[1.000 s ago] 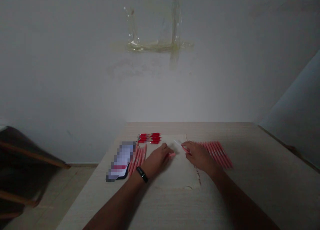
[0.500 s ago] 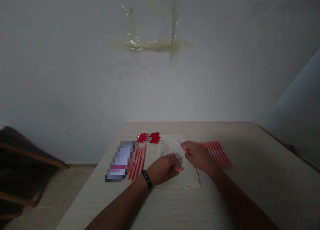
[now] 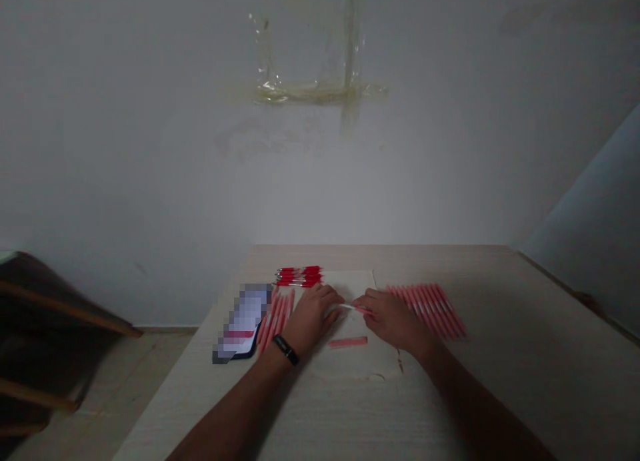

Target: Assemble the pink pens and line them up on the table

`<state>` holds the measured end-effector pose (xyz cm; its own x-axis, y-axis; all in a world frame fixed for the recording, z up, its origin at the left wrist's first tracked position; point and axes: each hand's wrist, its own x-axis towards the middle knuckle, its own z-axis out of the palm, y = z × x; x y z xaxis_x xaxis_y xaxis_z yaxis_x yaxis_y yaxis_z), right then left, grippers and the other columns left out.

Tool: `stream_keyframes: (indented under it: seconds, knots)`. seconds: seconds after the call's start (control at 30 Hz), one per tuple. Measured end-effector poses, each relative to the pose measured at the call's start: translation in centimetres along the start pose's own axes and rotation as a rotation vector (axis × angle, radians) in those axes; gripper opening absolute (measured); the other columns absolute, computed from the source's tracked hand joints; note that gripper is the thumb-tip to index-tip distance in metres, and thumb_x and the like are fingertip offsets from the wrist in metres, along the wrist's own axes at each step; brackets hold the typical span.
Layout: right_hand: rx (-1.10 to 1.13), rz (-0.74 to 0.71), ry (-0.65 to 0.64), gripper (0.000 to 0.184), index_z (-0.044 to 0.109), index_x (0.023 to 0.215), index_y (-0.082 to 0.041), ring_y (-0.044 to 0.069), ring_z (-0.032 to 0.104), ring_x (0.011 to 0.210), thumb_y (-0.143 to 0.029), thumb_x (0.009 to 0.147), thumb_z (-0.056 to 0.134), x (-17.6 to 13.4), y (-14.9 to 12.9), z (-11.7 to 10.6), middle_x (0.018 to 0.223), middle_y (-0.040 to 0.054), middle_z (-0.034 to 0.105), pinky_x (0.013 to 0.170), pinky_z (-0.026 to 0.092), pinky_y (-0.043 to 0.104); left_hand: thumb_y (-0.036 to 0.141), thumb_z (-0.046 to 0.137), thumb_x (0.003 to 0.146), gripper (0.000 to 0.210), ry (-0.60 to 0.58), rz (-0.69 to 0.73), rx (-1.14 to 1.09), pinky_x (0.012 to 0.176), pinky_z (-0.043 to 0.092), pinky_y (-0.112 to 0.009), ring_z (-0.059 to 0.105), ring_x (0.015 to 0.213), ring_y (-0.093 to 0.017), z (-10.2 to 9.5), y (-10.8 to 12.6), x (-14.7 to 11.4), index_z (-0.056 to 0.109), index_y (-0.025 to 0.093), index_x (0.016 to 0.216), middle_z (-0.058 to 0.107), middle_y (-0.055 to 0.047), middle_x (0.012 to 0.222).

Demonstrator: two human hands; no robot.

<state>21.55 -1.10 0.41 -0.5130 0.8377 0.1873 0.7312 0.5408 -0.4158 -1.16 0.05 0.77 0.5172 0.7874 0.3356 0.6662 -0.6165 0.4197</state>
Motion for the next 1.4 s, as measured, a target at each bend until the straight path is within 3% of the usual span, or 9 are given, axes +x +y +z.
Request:
stream_keyframes:
  seconds: [0.2, 0.4, 0.83, 1.3, 1.4]
  knots:
    - [-0.065, -0.062, 0.019, 0.036, 0.067, 0.114, -0.024, 0.019, 0.056, 0.099, -0.008, 0.085, 0.053, 0.0, -0.6, 0.2, 0.099, 0.0037, 0.061, 0.089, 0.041, 0.03, 0.018, 0.058, 0.09, 0.013, -0.083, -0.022, -0.002, 0.084, 0.041, -0.032, 0.058, 0.09, -0.021, 0.4, 0.0, 0.0, 0.071, 0.021, 0.092, 0.068, -0.005, 0.09]
    - [-0.076, -0.072, 0.08, 0.026, 0.066, 0.102, -0.021, 0.02, 0.052, 0.101, -0.006, 0.084, 0.056, 0.3, -1.0, 0.7, 0.098, 0.004, 0.059, 0.091, 0.039, 0.033, 0.018, 0.061, 0.086, 0.02, -0.162, -0.032, -0.02, 0.08, 0.042, -0.03, 0.059, 0.087, -0.02, 0.5, 0.3, 0.0, 0.073, 0.022, 0.101, 0.07, -0.005, 0.091]
    - [-0.168, -0.044, 0.196, 0.022, 0.067, 0.1, -0.021, 0.023, 0.05, 0.101, -0.007, 0.087, 0.058, 0.3, -0.1, -1.0, 0.099, 0.0063, 0.06, 0.086, 0.036, 0.037, 0.023, 0.059, 0.086, 0.015, -0.15, -0.138, -0.011, 0.072, 0.043, -0.026, 0.061, 0.081, -0.018, 0.9, 0.2, -0.1, 0.071, 0.021, 0.094, 0.07, -0.005, 0.09]
    - [-0.158, -0.005, 0.234, 0.024, 0.068, 0.098, -0.021, 0.022, 0.053, 0.103, -0.005, 0.083, 0.056, 0.3, 1.9, -1.6, 0.1, 0.0055, 0.064, 0.089, 0.037, 0.036, 0.027, 0.058, 0.088, 0.014, -0.078, -0.175, 0.014, 0.069, 0.041, -0.026, 0.061, 0.078, -0.018, 1.4, -0.3, -0.3, 0.071, 0.021, 0.091, 0.07, -0.005, 0.087]
    - [-0.147, 0.045, 0.233, 0.027, 0.068, 0.105, -0.02, 0.022, 0.055, 0.103, -0.008, 0.084, 0.056, 0.2, 2.4, -1.8, 0.104, 0.0065, 0.066, 0.09, 0.039, 0.036, 0.027, 0.057, 0.089, 0.015, -0.07, -0.18, 0.021, 0.067, 0.04, -0.025, 0.06, 0.077, -0.017, 1.4, -0.5, -0.3, 0.071, 0.02, 0.089, 0.069, -0.004, 0.085]
